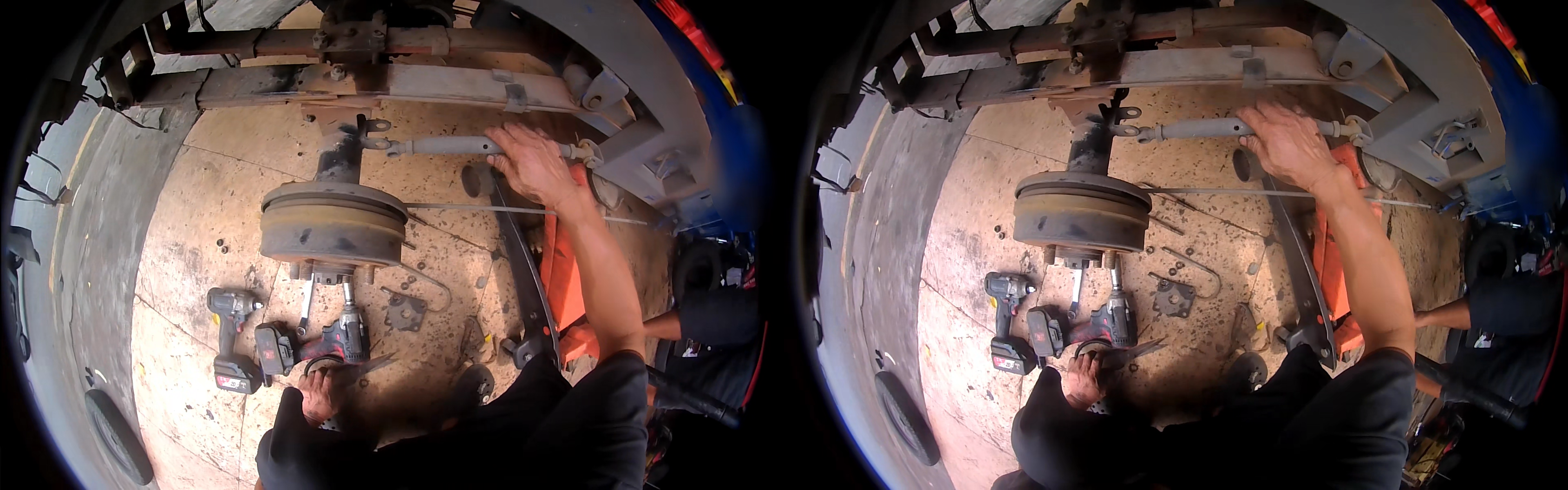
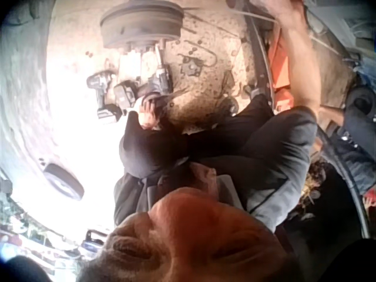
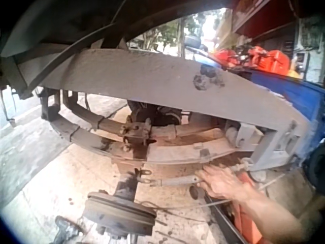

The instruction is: The person uses a wrench and an impact driver to loosen and remove bolts from a vehicle's rear leaf spring suspension, handles small metal components by hand, and retrieves a plastic bottle from a workshop area.

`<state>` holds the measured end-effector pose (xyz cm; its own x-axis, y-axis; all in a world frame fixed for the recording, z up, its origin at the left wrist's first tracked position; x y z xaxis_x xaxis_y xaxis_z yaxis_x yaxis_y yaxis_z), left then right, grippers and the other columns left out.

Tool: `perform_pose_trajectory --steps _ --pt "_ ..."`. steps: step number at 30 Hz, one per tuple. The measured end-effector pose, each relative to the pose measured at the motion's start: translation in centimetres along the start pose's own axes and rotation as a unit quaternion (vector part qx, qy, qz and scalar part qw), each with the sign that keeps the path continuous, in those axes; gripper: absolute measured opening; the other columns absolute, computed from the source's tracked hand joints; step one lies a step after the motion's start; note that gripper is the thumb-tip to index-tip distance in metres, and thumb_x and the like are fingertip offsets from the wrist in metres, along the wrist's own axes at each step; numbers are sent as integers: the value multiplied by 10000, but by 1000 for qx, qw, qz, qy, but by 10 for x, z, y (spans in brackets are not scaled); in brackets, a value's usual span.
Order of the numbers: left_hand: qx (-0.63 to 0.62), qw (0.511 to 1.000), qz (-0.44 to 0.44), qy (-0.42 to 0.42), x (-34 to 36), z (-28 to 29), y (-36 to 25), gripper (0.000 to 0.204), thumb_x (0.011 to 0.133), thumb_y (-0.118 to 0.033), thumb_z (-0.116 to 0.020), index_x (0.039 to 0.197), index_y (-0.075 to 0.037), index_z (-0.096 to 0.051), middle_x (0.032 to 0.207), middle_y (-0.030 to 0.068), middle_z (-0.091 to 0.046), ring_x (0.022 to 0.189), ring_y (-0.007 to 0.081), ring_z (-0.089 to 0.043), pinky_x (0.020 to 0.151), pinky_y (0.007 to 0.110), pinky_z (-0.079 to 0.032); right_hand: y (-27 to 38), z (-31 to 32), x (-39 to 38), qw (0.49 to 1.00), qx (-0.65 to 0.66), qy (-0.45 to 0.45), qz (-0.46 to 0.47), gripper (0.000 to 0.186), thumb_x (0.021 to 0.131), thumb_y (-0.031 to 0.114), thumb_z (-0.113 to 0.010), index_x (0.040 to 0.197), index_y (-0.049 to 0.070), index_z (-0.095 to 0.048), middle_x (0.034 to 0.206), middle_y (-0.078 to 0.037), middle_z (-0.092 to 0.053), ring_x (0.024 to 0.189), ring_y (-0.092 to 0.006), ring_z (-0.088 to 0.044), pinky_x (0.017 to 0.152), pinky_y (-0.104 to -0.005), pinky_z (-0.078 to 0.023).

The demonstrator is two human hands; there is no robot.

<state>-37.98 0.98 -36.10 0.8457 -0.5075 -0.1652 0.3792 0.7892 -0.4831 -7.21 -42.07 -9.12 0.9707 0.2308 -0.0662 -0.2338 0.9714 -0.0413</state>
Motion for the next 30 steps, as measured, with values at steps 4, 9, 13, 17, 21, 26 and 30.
perform_pose_trajectory --steps 4,9,13,17,21,26,30 --pt "30 997 -45 -64 7 7 -6 688 730 -382 -721 1262 -6 -499 996 160 -565 862 328 -568 790 433 -442 -9 -13 -1 991 -23 -119 61 362 909 275 -578 1220 92 -548 1110 -136 -601 1053 -358 -566 886 -483 -450" --pt "-42 999 3 -28 -6 -16 7 710 689 -356 -708 1265 -1 -493 1187 194 -510 1052 373 -491 911 514 -328 -12 -7 3 993 10 -113 30 386 908 286 -583 1238 90 -550 1175 -163 -601 1105 -364 -553 929 -479 -443" --pt "2 999 -20 -35 1 -3 0 708 719 -385 -719 1279 -17 -492 1111 180 -548 964 343 -540 846 469 -402 -14 -6 2 998 19 -66 6 436 916 305 -579 1301 109 -529 1275 -203 -564 1238 -368 -490 1033 -453 -394" --pt "36 996 -47 -64 8 13 -9 707 740 -407 -719 1287 -22 -491 1072 174 -570 915 329 -571 809 451 -442 -14 -10 3 995 9 -97 34 425 916 297 -578 1292 103 -533 1258 -196 -572 1224 -365 -499 1035 -463 -392" --pt "19 998 -37 -55 11 15 -13 713 742 -417 -717 1291 -24 -490 1081 178 -569 921 331 -571 812 458 -442 -15 -13 0 992 12 -119 39 408 913 291 -579 1268 93 -542 1236 -188 -580 1196 -370 -512 1034 -487 -387" --pt "-24 1000 17 2 -6 -12 6 774 629 -358 -748 1279 -24 -491 1197 180 -498 1075 367 -484 924 505 -330 -10 -13 2 993 1 -117 18 404 910 298 -582 1257 93 -552 1242 -191 -580 1199 -368 -511 1028 -500 -386" --pt "-2 1000 6 6 -8 -13 12 789 624 -370 -754 1280 -17 -493 1167 175 -513 1075 365 -485 915 504 -345 -12 -14 1 993 1 -112 24 421 910 307 -585 1275 100 -542 1256 -187 -573 1209 -361 -506 1026 -500 -379"
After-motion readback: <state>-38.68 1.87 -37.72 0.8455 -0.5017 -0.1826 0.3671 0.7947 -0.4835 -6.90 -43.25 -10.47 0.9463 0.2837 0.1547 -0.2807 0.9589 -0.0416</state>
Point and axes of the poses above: each hand's wrist, its own x-axis towards the middle knuckle, its own z-axis out of the back of the hand, y = z × x, the point moved 2 cm from there along x, towards the middle knuckle
